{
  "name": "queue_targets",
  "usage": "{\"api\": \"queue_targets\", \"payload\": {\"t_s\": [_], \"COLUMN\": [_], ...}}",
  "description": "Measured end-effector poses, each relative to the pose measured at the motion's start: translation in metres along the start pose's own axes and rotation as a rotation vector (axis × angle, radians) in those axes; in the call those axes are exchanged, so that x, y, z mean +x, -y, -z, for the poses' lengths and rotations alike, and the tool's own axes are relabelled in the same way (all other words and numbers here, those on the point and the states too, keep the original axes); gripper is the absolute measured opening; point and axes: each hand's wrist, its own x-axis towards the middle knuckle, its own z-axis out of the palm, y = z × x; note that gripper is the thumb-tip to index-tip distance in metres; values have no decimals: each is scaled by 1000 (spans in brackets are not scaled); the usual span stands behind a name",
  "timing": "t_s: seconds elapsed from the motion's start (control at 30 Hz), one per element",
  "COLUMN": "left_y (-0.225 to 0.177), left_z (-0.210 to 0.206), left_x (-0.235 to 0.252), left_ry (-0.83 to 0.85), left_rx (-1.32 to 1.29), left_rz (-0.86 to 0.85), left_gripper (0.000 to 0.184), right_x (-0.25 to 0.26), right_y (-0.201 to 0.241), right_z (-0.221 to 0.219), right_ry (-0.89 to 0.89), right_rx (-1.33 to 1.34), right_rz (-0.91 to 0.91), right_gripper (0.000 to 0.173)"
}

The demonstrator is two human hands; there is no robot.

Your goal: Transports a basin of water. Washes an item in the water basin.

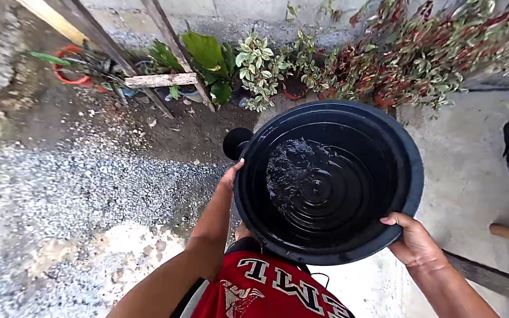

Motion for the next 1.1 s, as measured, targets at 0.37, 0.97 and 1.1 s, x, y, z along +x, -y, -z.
{"api": "queue_targets", "payload": {"t_s": [0.37,0.97,1.1], "left_y": [11,184,216], "left_z": [157,535,631], "left_x": [-182,-470,-542], "left_ry": [-399,-1057,-1189], "left_rx": [-146,-771,-815], "left_rz": [-281,-362,-375], "left_gripper": [58,64,66], "right_x": [8,-200,-270], "right_y": [-7,-266,-359], "right_z": [-110,-532,-619], "right_ry": [175,677,794], "right_rx": [-282,-817,-863], "right_rz": [-49,387,349], "right_gripper": [36,39,37]}}
